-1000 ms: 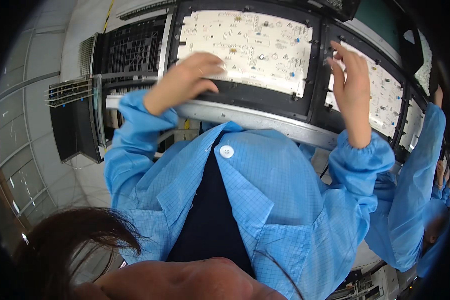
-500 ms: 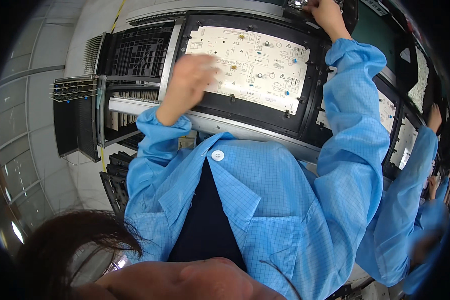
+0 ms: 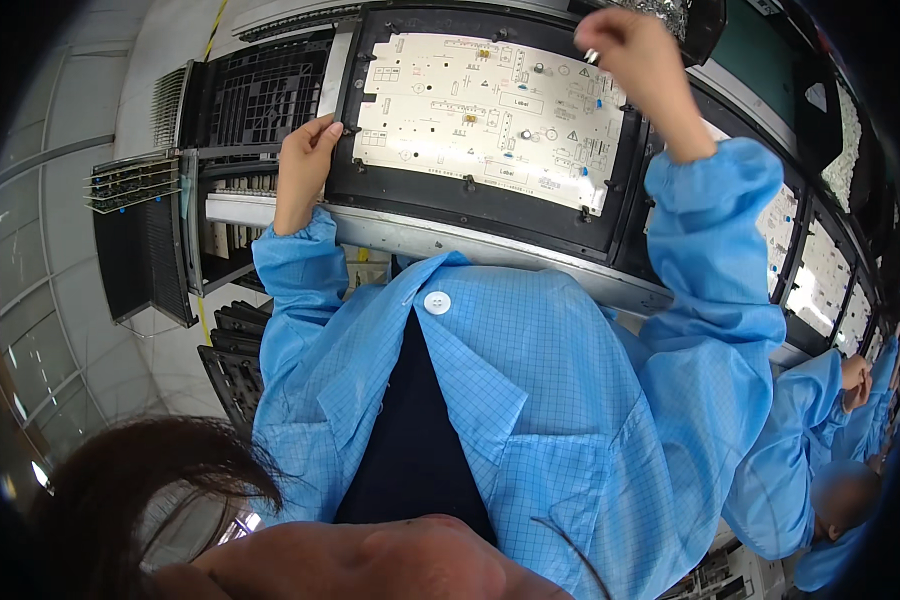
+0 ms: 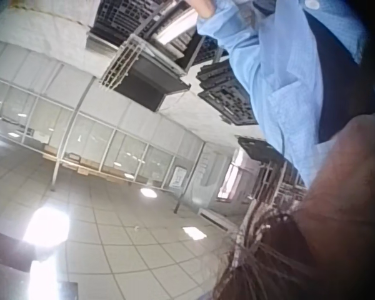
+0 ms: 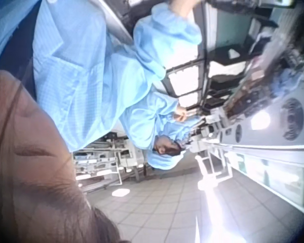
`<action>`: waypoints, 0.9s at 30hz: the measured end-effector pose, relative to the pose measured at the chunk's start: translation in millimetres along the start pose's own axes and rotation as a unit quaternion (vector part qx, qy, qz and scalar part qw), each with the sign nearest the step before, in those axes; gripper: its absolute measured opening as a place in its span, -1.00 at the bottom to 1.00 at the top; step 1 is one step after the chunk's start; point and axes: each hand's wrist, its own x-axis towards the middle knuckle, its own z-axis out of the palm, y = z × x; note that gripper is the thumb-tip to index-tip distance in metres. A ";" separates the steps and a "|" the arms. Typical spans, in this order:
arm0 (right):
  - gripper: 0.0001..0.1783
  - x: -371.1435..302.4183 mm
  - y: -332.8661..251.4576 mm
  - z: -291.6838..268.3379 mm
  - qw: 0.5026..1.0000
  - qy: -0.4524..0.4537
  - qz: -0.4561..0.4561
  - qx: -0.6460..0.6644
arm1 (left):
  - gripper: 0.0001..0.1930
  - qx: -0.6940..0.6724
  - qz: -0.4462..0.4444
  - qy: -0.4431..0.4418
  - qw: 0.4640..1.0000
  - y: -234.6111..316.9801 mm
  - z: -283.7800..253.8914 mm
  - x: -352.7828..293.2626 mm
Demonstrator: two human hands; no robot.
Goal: Manually placing small electronic components into an LED panel template on a production line.
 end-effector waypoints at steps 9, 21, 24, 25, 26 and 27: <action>-0.83 -58.5 -8.1 4.5 0.987 -0.107 0.116 -0.043 | -0.68 0.033 -0.011 0.028 0.999 2.9 -4.7 7.8; -0.79 -100.8 -4.1 -55.0 0.966 -0.062 0.121 0.218 | -0.83 0.207 0.334 -0.101 0.914 133.3 131.7 -4.8; -0.85 -134.4 -16.1 -72.1 0.960 -0.068 0.137 0.236 | -0.83 0.236 0.394 -0.100 0.882 129.5 157.2 4.1; -0.87 -147.7 -19.6 -75.6 0.958 -0.049 0.143 0.246 | -0.84 0.247 0.386 -0.117 0.881 126.9 160.3 6.1; -0.90 -159.1 -20.6 -78.0 0.955 -0.030 0.149 0.256 | -0.84 0.258 0.378 -0.134 0.879 125.0 162.0 7.3; -0.90 -170.5 -18.4 -79.3 0.954 -0.029 0.148 0.258 | -0.84 0.260 0.379 -0.134 0.878 122.8 164.4 7.7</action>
